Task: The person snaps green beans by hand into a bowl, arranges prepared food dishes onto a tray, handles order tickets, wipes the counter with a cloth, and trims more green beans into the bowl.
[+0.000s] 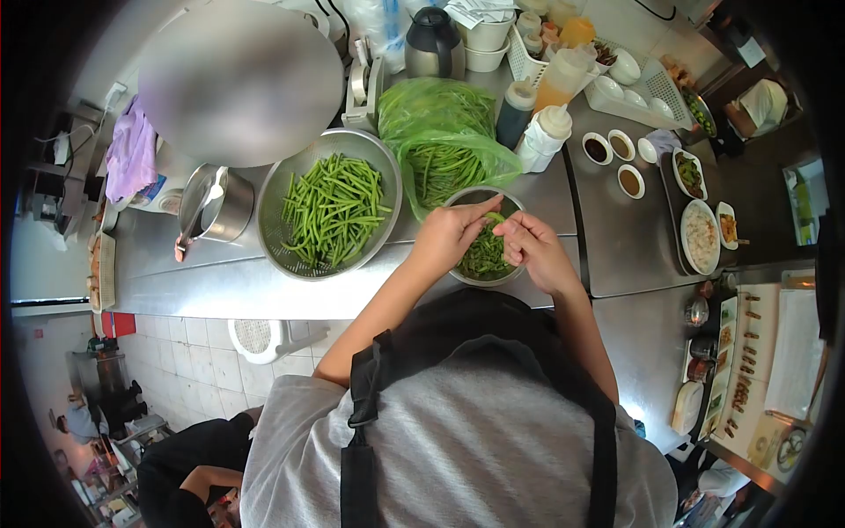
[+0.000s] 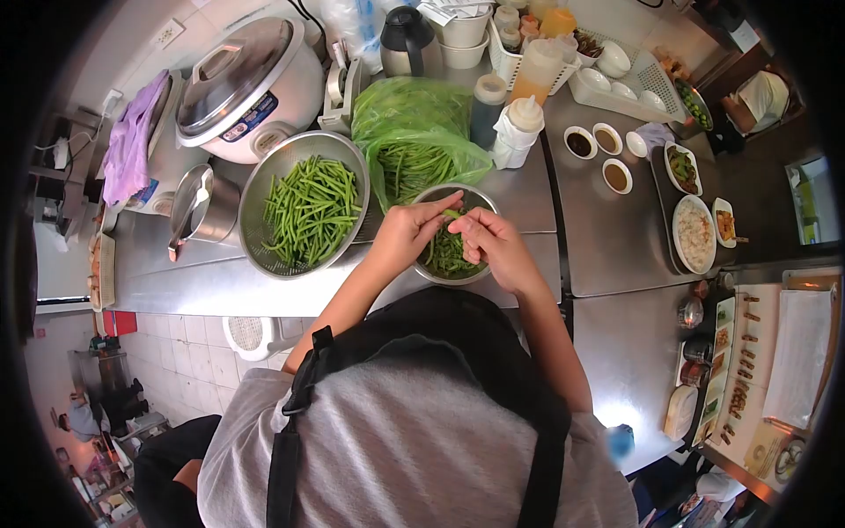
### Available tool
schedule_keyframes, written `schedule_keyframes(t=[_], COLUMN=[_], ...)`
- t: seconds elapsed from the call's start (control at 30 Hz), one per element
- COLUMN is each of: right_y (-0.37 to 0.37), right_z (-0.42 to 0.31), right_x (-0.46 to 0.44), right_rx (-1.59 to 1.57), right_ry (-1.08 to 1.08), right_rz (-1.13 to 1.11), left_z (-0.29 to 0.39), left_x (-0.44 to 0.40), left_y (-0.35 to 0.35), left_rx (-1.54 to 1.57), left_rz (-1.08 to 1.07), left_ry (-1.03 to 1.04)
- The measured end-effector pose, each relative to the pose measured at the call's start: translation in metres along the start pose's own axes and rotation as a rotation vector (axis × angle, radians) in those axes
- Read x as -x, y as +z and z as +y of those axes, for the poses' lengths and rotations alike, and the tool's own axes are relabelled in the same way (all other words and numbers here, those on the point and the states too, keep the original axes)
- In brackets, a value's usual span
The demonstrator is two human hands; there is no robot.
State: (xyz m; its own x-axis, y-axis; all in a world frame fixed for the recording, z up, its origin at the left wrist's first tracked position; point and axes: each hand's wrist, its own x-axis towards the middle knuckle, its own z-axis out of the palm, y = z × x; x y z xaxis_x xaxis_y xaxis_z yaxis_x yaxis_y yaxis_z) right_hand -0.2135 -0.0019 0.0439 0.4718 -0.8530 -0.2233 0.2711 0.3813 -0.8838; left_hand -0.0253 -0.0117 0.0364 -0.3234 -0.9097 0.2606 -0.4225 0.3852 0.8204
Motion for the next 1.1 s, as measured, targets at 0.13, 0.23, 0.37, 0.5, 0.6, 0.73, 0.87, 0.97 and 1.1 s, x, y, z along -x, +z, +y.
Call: schedule_keyframes(t=[0.13, 0.23, 0.37, 0.5, 0.6, 0.73, 0.87, 0.97, 1.1], right_y=[0.002, 0.005, 0.01, 0.003, -0.006, -0.013, 0.008, 0.01, 0.014], right_z=[0.012, 0.016, 0.017, 0.013, 0.009, 0.015, 0.028, 0.023, 0.004], right_x=[-0.003, -0.004, -0.002, -0.001, -0.003, -0.006, -0.004, -0.002, 0.007], right_rx=[-0.091, -0.086, -0.053, -0.002, 0.273, 1.091, 0.765, 0.745, 0.882], right_ry=[-0.044, -0.043, -0.043, -0.05, -0.231, -0.588, -0.156, -0.046, -0.001], right_rz=[-0.023, 0.004, 0.041, -0.01, 0.082, 0.187, 0.039, 0.022, 0.021], left_z=[0.004, 0.0, -0.005, 0.001, -0.007, -0.006, -0.006, -0.011, 0.006], left_x=[0.005, 0.007, 0.011, 0.011, 0.009, 0.003, 0.002, 0.007, 0.014], left_y=[-0.003, -0.001, 0.008, 0.016, 0.017, 0.007, 0.007, 0.004, -0.035], left_rx=[0.072, 0.083, 0.121, 0.272, 0.684, 0.972, 1.04, 0.635, -0.389], left_rz=[-0.024, -0.053, -0.133, -0.037, 0.12, 0.218, 0.227, 0.511, 0.447], left_ry=[-0.07, -0.122, -0.107, -0.145, -0.261, -0.343, -0.372, -0.245, 0.192])
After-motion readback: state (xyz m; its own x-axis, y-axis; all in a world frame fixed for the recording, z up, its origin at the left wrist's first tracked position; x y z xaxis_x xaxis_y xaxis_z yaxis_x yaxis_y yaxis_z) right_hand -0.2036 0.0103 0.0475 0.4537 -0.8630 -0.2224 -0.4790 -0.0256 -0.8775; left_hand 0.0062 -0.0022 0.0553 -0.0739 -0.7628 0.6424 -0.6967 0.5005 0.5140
